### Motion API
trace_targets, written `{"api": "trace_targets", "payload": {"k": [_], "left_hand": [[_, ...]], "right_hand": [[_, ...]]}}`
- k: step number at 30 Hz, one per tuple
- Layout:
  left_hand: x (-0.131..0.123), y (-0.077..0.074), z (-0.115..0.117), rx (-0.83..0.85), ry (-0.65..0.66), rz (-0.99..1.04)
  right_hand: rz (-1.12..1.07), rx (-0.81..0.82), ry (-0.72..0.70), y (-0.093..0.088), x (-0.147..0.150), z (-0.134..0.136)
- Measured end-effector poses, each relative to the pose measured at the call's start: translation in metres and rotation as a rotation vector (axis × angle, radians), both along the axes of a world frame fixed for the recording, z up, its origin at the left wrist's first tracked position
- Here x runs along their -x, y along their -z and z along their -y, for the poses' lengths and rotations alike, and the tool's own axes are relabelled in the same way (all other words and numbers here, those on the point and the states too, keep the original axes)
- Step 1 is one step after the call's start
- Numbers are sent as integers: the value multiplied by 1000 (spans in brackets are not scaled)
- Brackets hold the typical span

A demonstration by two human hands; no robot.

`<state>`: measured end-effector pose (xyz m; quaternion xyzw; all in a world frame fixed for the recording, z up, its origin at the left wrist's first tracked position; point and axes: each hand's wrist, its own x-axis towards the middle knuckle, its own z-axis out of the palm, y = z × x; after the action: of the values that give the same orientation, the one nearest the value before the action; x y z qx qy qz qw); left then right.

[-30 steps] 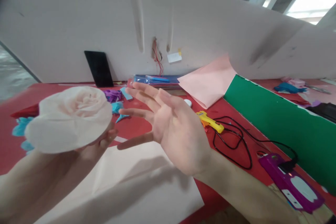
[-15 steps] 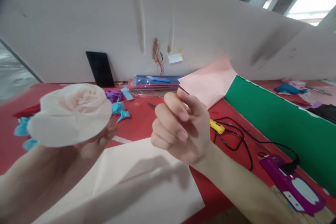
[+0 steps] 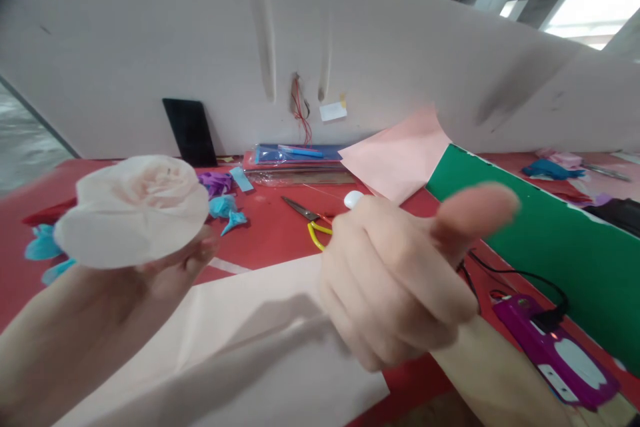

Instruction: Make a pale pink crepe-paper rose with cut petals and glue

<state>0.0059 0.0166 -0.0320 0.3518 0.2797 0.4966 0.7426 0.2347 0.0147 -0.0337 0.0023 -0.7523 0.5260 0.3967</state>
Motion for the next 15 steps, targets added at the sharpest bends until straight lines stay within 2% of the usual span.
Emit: {"api": "trace_targets", "payload": {"k": [1, 2, 4, 6, 8, 10, 12, 15], "left_hand": [[0, 1, 0, -2, -9, 10], [0, 1, 0, -7, -11, 20], [0, -1, 1, -7, -10, 39], [-1, -7, 3, -4, 15, 80], [-2, -13, 5, 0, 26, 123], [-4, -17, 5, 3, 18, 135], [-5, -18, 4, -3, 1, 117], [-6, -17, 2, -36, -1, 123]], "right_hand": [[-19, -18, -74, -15, -1, 1], [-38, 13, -33, -29, -1, 4], [92, 207, 293, -51, 1, 10], [106, 268, 431, -60, 8, 16], [166, 290, 666, -58, 17, 17], [284, 268, 826, -50, 26, 15], [373, 205, 879, -42, 34, 14], [369, 21, 943, -36, 45, 17]]}}
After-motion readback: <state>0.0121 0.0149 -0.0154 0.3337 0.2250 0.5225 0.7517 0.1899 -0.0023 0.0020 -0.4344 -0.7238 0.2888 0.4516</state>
